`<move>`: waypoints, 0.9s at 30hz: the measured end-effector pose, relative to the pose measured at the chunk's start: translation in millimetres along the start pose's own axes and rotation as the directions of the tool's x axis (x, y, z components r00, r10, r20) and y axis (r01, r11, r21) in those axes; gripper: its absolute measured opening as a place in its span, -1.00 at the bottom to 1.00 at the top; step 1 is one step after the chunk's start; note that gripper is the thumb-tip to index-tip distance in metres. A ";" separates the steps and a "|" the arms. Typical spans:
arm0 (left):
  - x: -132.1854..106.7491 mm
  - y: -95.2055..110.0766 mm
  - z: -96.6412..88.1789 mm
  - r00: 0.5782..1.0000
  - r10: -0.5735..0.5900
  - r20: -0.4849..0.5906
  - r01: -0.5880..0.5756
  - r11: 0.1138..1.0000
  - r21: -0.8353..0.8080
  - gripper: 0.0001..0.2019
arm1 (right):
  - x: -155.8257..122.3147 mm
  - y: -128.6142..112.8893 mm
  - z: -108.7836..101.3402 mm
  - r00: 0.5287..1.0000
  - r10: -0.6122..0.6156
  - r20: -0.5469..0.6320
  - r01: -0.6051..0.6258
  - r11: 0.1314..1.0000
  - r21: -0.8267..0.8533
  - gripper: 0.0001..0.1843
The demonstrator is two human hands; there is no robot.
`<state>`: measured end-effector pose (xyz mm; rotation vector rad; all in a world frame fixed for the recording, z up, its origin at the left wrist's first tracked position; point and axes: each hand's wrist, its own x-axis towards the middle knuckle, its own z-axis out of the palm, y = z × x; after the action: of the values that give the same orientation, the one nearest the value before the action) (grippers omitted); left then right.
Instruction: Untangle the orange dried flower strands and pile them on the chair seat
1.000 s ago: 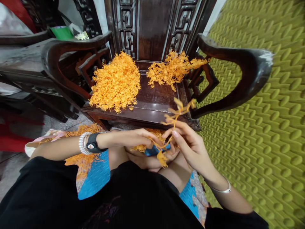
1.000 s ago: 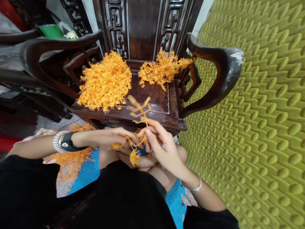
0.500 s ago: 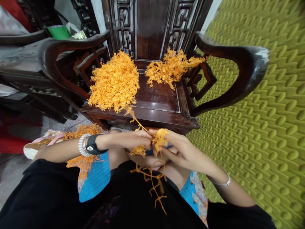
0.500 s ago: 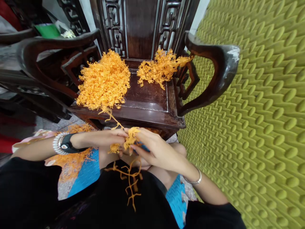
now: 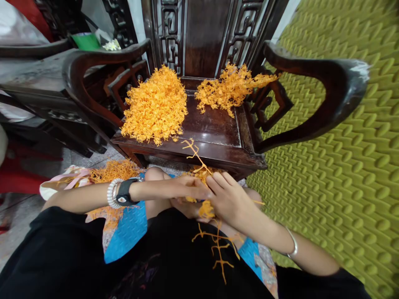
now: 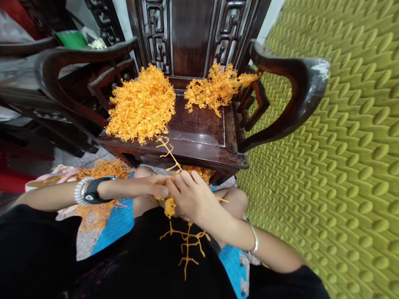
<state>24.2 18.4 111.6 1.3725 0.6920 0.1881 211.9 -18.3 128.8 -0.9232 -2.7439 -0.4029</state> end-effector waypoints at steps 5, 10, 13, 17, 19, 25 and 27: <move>16.9 -7.9 12.0 0.985 -0.122 0.119 0.135 0.985 -0.110 -0.70 | 13.8 -14.4 3.1 0.967 0.145 0.209 -0.086 0.960 -0.265 -0.78; 1.1 -8.0 5.9 0.934 -0.215 0.285 0.239 0.970 -0.053 -0.58 | -6.6 1.4 -1.4 0.959 -0.149 0.242 0.120 0.984 0.130 -0.89; -19.1 4.3 4.3 0.905 -0.207 0.372 0.166 0.976 0.139 -0.57 | -26.0 3.9 -5.8 0.953 -0.270 0.137 0.207 0.911 0.357 -0.69; -43.4 25.1 12.0 0.916 -0.172 0.362 0.058 0.951 0.304 -0.57 | -38.1 -3.5 -14.1 0.971 -0.237 0.026 0.215 0.917 0.337 -0.56; -52.9 33.1 16.2 0.919 -0.239 0.315 0.133 0.937 0.324 -0.57 | -39.3 -7.1 -18.8 0.976 -0.218 -0.023 0.213 0.919 0.332 -0.54; -71.8 49.4 20.6 0.858 -0.453 0.243 0.383 0.879 0.285 -0.63 | -45.7 -7.7 -33.1 0.979 -0.202 0.008 0.187 0.923 0.336 -0.47; -75.8 54.9 20.3 0.878 -0.428 0.213 0.350 0.879 0.324 -0.64 | -51.0 -5.4 -37.7 0.982 -0.186 0.026 0.164 0.920 0.357 -0.48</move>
<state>-9.9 -25.1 189.8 1.4538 0.7615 -0.4392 252.7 -63.1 148.4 -0.6084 -2.8286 0.0956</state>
